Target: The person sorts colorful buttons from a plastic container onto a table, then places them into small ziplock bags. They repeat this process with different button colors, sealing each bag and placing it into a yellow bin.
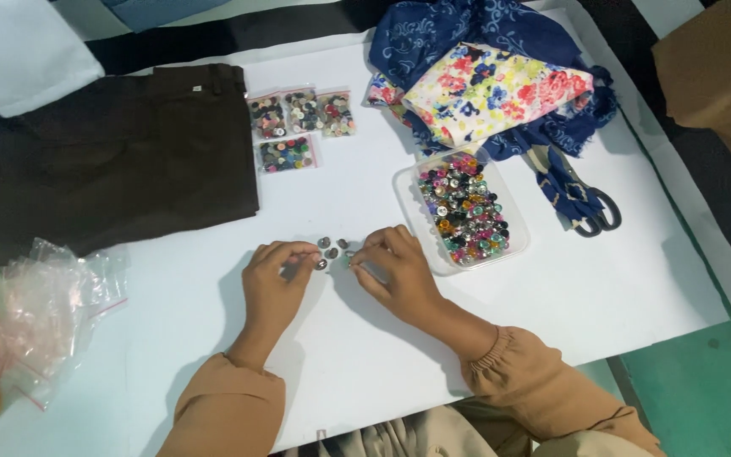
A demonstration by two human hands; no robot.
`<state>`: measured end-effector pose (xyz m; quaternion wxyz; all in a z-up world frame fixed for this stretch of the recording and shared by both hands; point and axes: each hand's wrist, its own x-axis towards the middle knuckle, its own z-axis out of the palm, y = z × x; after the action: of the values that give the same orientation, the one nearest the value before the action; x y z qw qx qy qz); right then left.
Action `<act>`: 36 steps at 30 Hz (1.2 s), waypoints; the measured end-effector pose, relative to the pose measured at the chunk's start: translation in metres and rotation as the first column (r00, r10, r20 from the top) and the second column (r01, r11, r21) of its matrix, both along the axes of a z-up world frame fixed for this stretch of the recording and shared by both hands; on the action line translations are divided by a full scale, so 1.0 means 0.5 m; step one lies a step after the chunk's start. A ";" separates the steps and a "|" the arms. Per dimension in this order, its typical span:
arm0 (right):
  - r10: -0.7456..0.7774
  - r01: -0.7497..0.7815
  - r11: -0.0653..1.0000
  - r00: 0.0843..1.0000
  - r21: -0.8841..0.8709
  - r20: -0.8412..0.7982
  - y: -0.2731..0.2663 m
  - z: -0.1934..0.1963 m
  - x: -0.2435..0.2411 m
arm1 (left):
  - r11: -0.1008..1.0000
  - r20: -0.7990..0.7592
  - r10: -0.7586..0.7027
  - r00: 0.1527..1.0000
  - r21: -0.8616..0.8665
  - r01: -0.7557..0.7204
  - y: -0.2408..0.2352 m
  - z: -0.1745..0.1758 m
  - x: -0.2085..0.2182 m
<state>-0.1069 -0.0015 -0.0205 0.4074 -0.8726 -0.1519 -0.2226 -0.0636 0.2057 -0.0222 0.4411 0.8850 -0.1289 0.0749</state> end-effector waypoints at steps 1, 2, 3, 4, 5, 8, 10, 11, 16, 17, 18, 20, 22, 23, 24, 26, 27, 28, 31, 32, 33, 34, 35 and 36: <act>0.005 -0.005 1.000 1.000 -0.002 0.001 0.005 -0.004 -0.002 | 1.000 0.001 0.005 1.000 -0.002 -0.005 0.001 -0.005 -0.001; 0.006 -0.010 0.999 0.996 -0.040 -0.088 0.010 -0.009 -0.005 | 1.000 -0.010 -0.013 1.000 0.005 0.013 0.002 -0.009 -0.002; 0.004 -0.018 0.997 0.984 -0.077 -0.176 0.014 -0.013 -0.008 | 0.999 -0.021 -0.031 0.999 0.012 0.031 0.002 -0.014 -0.004; 0.007 -0.022 0.997 0.984 -0.079 -0.176 0.015 -0.016 -0.005 | 1.000 -0.021 -0.027 0.999 0.010 0.028 0.001 -0.017 -0.003; -0.009 -0.008 0.996 0.985 -0.094 -0.175 0.016 -0.019 -0.003 | 0.999 -0.021 -0.036 0.999 0.020 0.037 0.000 -0.020 -0.003; -0.032 0.012 0.994 0.981 -0.104 -0.191 0.017 -0.027 -0.001 | 0.998 -0.004 -0.048 0.999 0.036 0.048 -0.002 -0.029 -0.008; -0.039 0.019 0.995 0.979 -0.100 -0.202 0.017 -0.030 0.002 | 0.998 0.018 -0.049 0.999 0.041 0.049 -0.001 -0.023 -0.008; -0.060 0.040 0.994 0.976 -0.098 -0.210 0.018 -0.032 0.003 | 0.998 0.000 -0.042 0.999 0.037 0.042 0.001 -0.016 -0.010; -0.092 0.081 0.990 0.992 -0.119 -0.085 0.040 -0.035 -0.002 | 0.999 0.018 -0.024 1.000 0.026 0.023 0.034 -0.003 -0.022; -0.073 0.070 0.984 0.997 -0.163 -0.016 0.049 -0.037 -0.005 | 1.000 0.040 -0.017 0.999 0.023 0.017 0.046 -0.004 -0.026; -0.049 0.058 0.977 0.998 -0.205 0.051 0.060 -0.038 -0.009 | 1.000 0.060 -0.008 0.998 0.021 0.007 0.059 -0.004 -0.031; 0.015 0.008 0.972 0.995 -0.235 0.096 0.091 -0.043 -0.021 | 1.000 0.090 0.016 0.996 0.020 -0.018 0.089 0.004 -0.045; 0.089 -0.050 0.964 0.987 -0.262 0.137 0.126 -0.045 -0.028 | 0.998 0.116 0.049 0.992 0.022 -0.052 0.126 0.013 -0.060; 0.130 -0.081 0.955 0.979 -0.285 0.158 0.146 -0.044 -0.030 | 0.995 0.152 0.081 0.985 0.046 -0.089 0.147 0.018 -0.068; 0.172 -0.111 0.945 0.968 -0.306 0.181 0.168 -0.045 -0.031 | 0.989 0.190 0.114 0.975 0.072 -0.129 0.171 0.022 -0.077; 0.239 -0.183 0.939 0.956 -0.290 0.170 0.212 -0.036 -0.030 | 0.973 0.251 0.192 0.949 0.081 -0.218 0.229 0.008 -0.093; 0.284 -0.233 0.932 0.946 -0.278 0.158 0.231 -0.030 -0.028 | 0.956 0.311 0.245 0.918 0.081 -0.283 0.256 0.003 -0.098; 0.297 -0.245 0.929 0.941 -0.279 0.162 0.257 -0.031 -0.024 | 0.952 0.314 0.258 0.914 0.080 -0.296 0.294 -0.004 -0.098; 0.367 -0.322 0.913 0.917 -0.251 0.158 0.336 -0.042 -0.018 | 0.884 0.481 0.316 0.818 0.165 -0.438 0.407 -0.023 -0.110; 0.394 -0.351 0.904 0.906 -0.245 0.156 0.365 -0.048 -0.011 | 0.833 0.538 0.339 0.772 0.209 -0.512 0.443 -0.027 -0.111; 0.421 -0.380 0.894 0.894 -0.238 0.154 0.393 -0.054 -0.005 | 0.774 0.594 0.355 0.722 0.246 -0.583 0.478 -0.030 -0.113; 0.427 -0.387 0.892 0.890 -0.235 0.156 0.424 -0.058 0.006 | 0.769 0.595 0.359 0.719 0.248 -0.589 0.496 -0.022 -0.121; 0.434 -0.392 0.889 0.886 -0.238 0.161 0.454 -0.062 0.017 | 0.739 0.588 0.386 0.711 0.265 -0.620 0.514 -0.014 -0.130; 0.438 -0.395 0.887 0.884 -0.241 0.165 0.484 -0.067 0.027 | 0.711 0.580 0.410 0.704 0.280 -0.645 0.531 -0.008 -0.138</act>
<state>-0.0934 0.2402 -0.0541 0.3371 -0.8265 -0.4012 -0.2056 -0.1326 0.4710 -0.0263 0.1280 0.9141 0.0207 0.3843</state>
